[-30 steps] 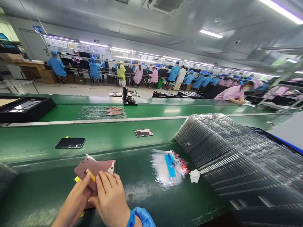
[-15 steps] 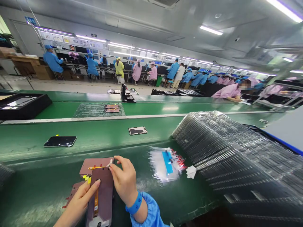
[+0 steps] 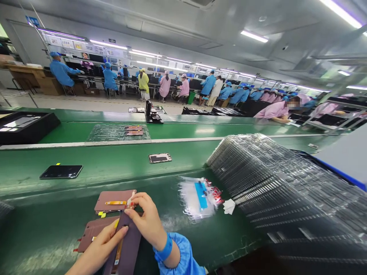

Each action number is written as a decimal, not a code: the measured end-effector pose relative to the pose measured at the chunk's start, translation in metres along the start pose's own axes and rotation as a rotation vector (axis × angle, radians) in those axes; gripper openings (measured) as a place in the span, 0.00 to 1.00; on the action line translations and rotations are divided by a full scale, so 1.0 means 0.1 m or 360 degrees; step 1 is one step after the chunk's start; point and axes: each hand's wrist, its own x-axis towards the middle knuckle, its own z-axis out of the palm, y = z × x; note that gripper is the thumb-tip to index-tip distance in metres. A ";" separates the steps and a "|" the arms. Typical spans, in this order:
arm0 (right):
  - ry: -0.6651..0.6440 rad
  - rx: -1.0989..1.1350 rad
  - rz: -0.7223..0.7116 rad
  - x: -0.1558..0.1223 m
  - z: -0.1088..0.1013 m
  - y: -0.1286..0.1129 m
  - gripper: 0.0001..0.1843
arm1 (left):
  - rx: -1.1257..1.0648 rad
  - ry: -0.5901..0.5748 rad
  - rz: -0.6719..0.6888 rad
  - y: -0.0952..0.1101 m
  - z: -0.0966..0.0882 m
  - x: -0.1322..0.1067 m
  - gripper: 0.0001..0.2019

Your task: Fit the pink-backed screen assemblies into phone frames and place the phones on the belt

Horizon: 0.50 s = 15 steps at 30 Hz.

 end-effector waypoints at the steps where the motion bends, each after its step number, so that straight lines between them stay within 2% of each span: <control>1: -0.0057 -0.0017 -0.0035 0.01 -0.02 0.01 0.04 | 0.0028 -0.0034 0.0003 0.01 0.00 -0.02 0.35; 4: -0.0029 -0.0264 -0.0433 0.02 -0.04 -0.04 0.04 | 0.0109 -0.0042 -0.0016 0.04 -0.01 -0.04 0.32; 6: 0.0121 -0.0622 -0.0817 -0.02 -0.01 -0.10 0.10 | 0.0148 0.0039 -0.0029 0.05 -0.01 -0.04 0.32; 8: 0.0180 -0.0957 -0.1118 -0.07 0.04 -0.15 0.13 | 0.0129 0.0154 -0.0035 0.06 0.00 -0.02 0.33; 10: 0.0135 -0.1125 -0.1268 -0.12 0.09 -0.21 0.13 | 0.0052 0.0266 -0.0064 0.06 0.01 0.00 0.34; 13: 0.0070 -0.1133 -0.1341 -0.18 0.12 -0.27 0.13 | -0.0114 0.0420 -0.0160 0.07 0.01 0.00 0.32; 15: 0.0125 -0.1074 -0.1323 -0.19 0.12 -0.30 0.14 | -0.0319 0.0411 -0.0203 0.07 0.00 -0.01 0.29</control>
